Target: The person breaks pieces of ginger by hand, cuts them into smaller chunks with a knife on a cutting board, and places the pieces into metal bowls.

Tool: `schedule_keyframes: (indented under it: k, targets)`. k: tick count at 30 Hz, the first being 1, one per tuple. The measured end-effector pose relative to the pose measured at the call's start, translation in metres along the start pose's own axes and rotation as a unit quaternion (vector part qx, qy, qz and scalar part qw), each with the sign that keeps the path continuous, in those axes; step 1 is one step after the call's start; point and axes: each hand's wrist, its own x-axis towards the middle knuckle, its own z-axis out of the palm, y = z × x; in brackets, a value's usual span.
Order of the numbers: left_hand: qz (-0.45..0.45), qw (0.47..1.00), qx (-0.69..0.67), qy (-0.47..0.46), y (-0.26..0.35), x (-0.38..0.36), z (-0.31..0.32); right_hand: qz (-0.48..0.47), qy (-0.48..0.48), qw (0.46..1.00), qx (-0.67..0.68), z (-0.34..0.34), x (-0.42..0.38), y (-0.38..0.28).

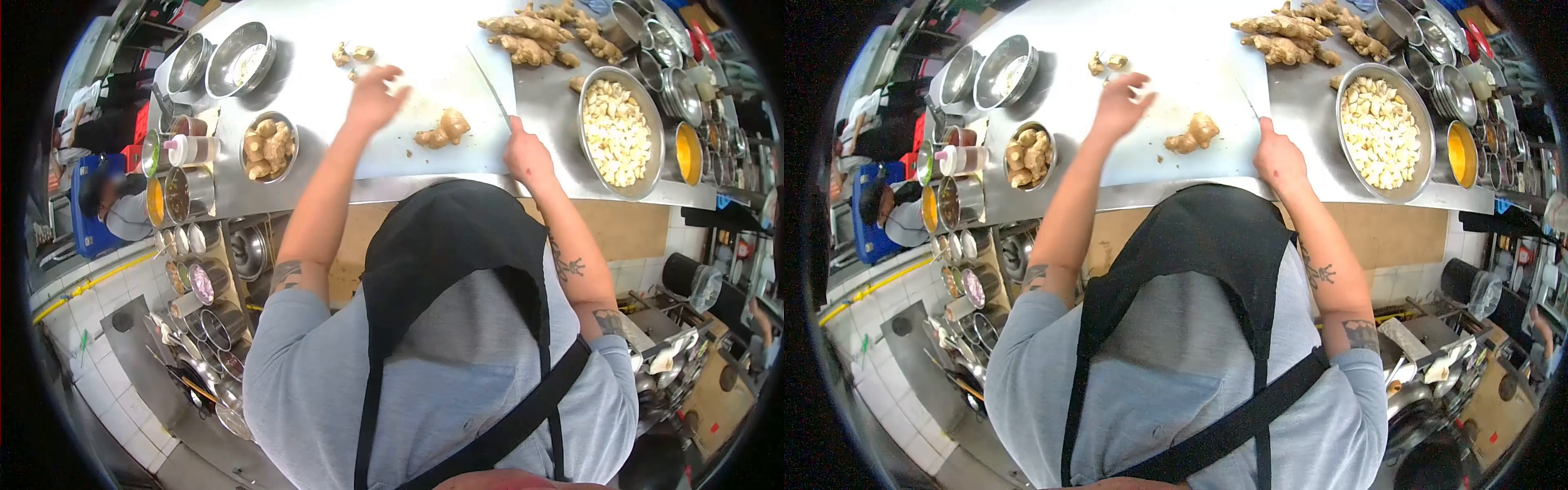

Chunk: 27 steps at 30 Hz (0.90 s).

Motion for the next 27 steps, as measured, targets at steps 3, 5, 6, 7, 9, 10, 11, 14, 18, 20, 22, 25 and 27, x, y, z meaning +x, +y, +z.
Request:
schedule_keyframes:
  k: [3, 5, 6, 7, 9, 10, 11, 14, 18, 20, 22, 25, 27]
  targets:
    - [0.083, 0.994, 0.008, -0.076, 0.033, -0.041, 0.046, -0.003, 0.008, 1.0, -0.001, 0.002, 0.003, -0.002]
    - [0.111, 0.982, 0.097, -0.121, 0.05, -0.058, 0.064, -0.003, 0.009, 1.0, -0.003, 0.002, 0.003, -0.002]
    - [0.093, 0.983, 0.09, -0.128, 0.054, -0.06, 0.068, -0.002, 0.01, 1.0, -0.003, 0.003, 0.003, -0.002]
    - [0.075, 0.984, 0.082, -0.136, 0.056, -0.061, 0.07, 0.0, 0.01, 1.0, -0.004, 0.003, 0.003, -0.001]
    - [0.043, 0.988, 0.062, -0.133, 0.053, -0.064, 0.067, -0.009, 0.009, 1.0, -0.009, 0.004, 0.005, 0.001]
    - [0.03, 0.99, 0.05, -0.125, 0.05, -0.065, 0.063, -0.014, 0.011, 1.0, -0.006, 0.006, 0.006, 0.003]
    - [0.018, 0.992, 0.038, -0.116, 0.044, -0.067, 0.056, -0.018, 0.013, 1.0, -0.003, 0.008, 0.007, 0.004]
    - [-0.027, 0.999, 0.021, -0.04, 0.023, -0.071, 0.018, -0.024, 0.014, 1.0, -0.002, 0.007, 0.007, 0.005]
    - [-0.094, 0.974, 0.141, 0.15, -0.033, -0.076, -0.059, -0.029, 0.018, 0.999, 0.003, 0.007, 0.006, 0.005]
    - [-0.159, 0.944, 0.212, 0.198, -0.058, -0.086, -0.096, -0.031, 0.016, 0.999, 0.002, 0.006, 0.007, 0.005]
    - [-0.177, 0.928, 0.258, 0.203, -0.073, -0.099, -0.114, -0.03, 0.017, 0.999, 0.0, 0.008, 0.007, 0.007]
    - [-0.168, 0.914, 0.299, 0.215, -0.095, -0.115, -0.121, -0.033, 0.018, 0.999, -0.003, 0.008, 0.009, 0.007]
    - [-0.162, 0.911, 0.311, 0.217, -0.1, -0.118, -0.119, -0.031, 0.019, 0.999, -0.006, 0.009, 0.007, 0.009]
